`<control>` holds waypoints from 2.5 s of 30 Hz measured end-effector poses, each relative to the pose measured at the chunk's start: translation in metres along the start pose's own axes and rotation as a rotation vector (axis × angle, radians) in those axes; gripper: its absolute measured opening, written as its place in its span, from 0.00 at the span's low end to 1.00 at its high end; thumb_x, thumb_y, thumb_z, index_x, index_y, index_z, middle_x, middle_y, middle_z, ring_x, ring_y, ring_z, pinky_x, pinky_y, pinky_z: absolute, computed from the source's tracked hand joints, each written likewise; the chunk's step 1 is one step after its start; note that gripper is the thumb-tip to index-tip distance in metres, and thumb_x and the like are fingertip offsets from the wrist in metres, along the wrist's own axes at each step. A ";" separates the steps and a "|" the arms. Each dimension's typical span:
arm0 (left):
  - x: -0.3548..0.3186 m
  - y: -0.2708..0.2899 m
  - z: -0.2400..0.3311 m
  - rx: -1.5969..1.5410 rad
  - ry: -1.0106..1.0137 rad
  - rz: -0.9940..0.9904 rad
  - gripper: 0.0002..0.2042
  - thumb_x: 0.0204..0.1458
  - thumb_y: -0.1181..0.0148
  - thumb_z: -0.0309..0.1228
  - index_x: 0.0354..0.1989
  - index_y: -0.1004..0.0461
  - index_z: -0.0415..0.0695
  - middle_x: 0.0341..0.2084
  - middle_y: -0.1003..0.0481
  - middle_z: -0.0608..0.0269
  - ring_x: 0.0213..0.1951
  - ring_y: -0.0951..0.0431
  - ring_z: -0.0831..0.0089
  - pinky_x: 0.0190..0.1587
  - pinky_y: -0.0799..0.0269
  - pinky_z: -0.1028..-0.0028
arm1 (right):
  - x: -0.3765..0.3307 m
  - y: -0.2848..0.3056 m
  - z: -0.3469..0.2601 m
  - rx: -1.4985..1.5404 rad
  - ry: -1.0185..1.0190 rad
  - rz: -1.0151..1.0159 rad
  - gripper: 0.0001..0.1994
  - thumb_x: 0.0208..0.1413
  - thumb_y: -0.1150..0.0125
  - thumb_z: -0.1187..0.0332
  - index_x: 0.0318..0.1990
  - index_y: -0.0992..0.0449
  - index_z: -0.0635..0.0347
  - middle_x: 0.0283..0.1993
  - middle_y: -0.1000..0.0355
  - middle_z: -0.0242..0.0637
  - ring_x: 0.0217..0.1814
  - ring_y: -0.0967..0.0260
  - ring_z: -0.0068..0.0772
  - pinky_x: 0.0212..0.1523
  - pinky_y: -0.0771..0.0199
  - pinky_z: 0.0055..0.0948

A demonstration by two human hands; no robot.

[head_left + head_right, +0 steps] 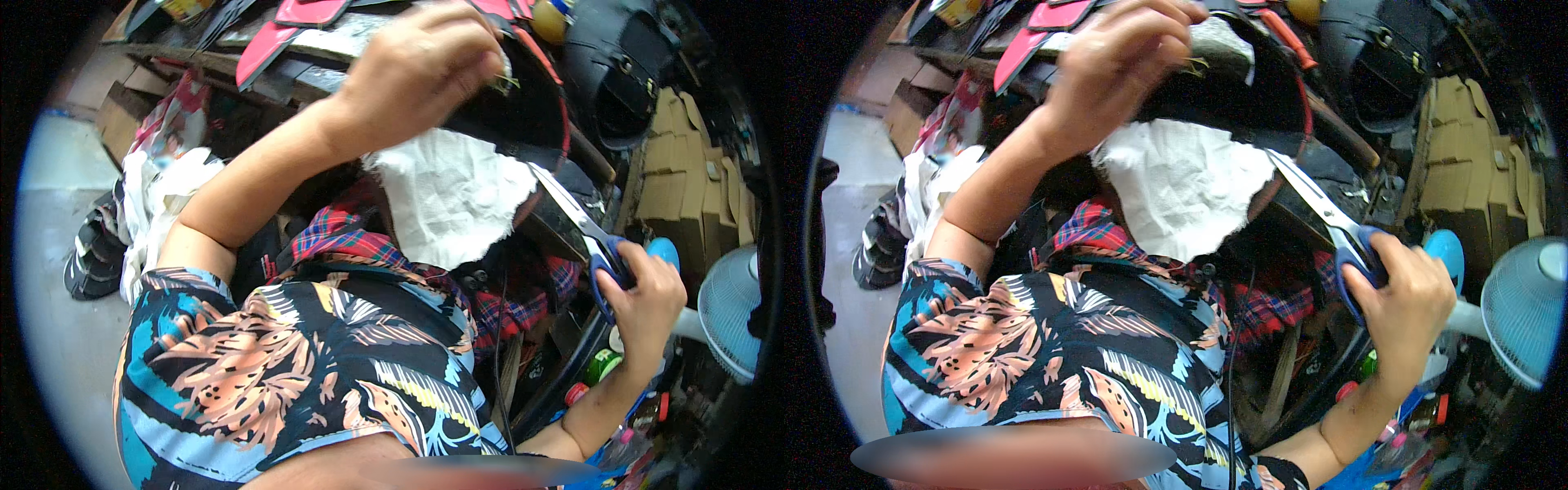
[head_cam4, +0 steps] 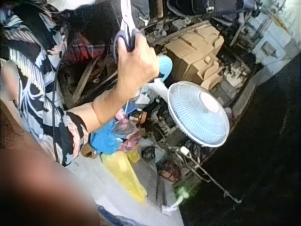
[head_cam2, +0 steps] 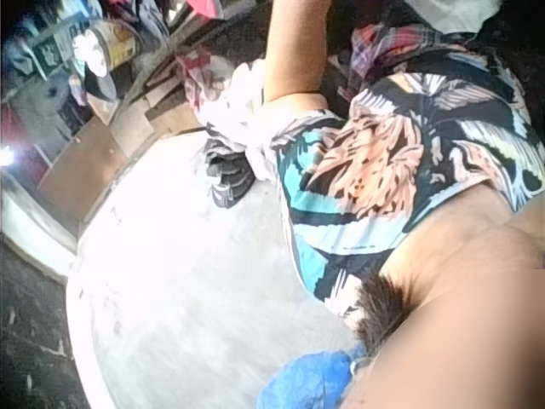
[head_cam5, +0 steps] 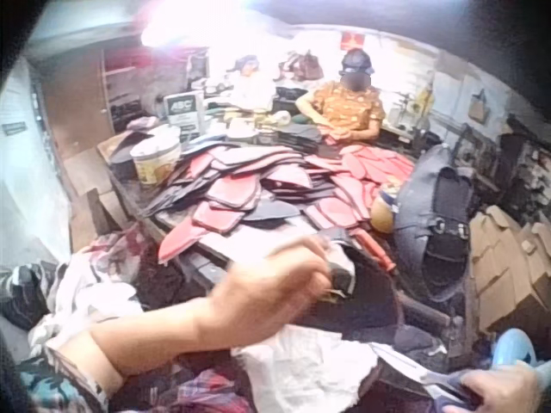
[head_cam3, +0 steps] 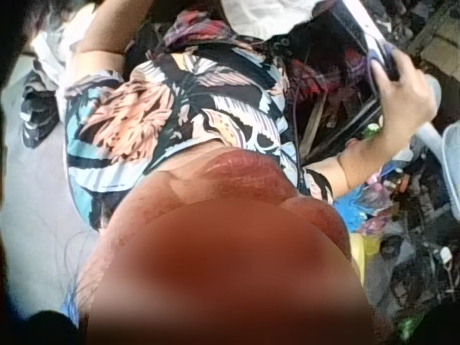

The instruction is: The person uses scissors to trim the white insole material inside several black slip-on shoes. They repeatedly open each shoe, cut along the edges, and remove excess material, then place the shoes back on the workbench.

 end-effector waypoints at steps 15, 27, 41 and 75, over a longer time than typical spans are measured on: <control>-0.079 -0.001 -0.064 -0.551 0.904 0.184 0.29 0.55 0.41 0.18 0.65 0.42 0.44 0.41 0.27 0.46 0.37 0.21 0.52 0.41 0.25 0.64 | 0.038 0.007 -0.059 0.212 0.083 0.144 0.20 0.35 0.21 0.66 0.40 0.18 0.59 0.30 0.22 0.39 0.29 0.27 0.41 0.34 0.31 0.37; -0.064 -0.024 -0.022 0.580 0.396 -0.620 0.20 0.44 0.28 0.39 0.46 0.17 0.45 0.51 0.22 0.65 0.54 0.26 0.62 0.54 0.25 0.68 | 0.061 -0.024 -0.044 0.098 0.009 0.118 0.17 0.41 0.21 0.59 0.39 0.17 0.52 0.26 0.24 0.37 0.28 0.26 0.40 0.32 0.29 0.38; -0.069 -0.022 -0.020 0.458 0.286 -0.441 0.08 0.45 0.37 0.27 0.36 0.21 0.44 0.40 0.23 0.62 0.46 0.23 0.61 0.45 0.21 0.67 | 0.065 -0.033 -0.066 0.092 0.154 0.147 0.18 0.38 0.21 0.59 0.37 0.18 0.54 0.30 0.20 0.36 0.31 0.24 0.37 0.36 0.29 0.36; -0.062 0.010 0.025 0.423 0.047 -0.311 0.14 0.43 0.31 0.46 0.33 0.21 0.53 0.66 0.32 0.69 0.76 0.50 0.52 0.72 0.75 0.30 | 0.011 -0.046 0.015 0.568 -0.160 0.173 0.18 0.41 0.24 0.72 0.43 0.19 0.62 0.31 0.22 0.38 0.30 0.25 0.32 0.34 0.27 0.30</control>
Point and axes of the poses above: each hand's wrist, its own x-axis towards the middle knuckle, its own y-axis out of the back of the hand, z = x × y, the point moved 7 cm from there along x, towards the middle knuckle
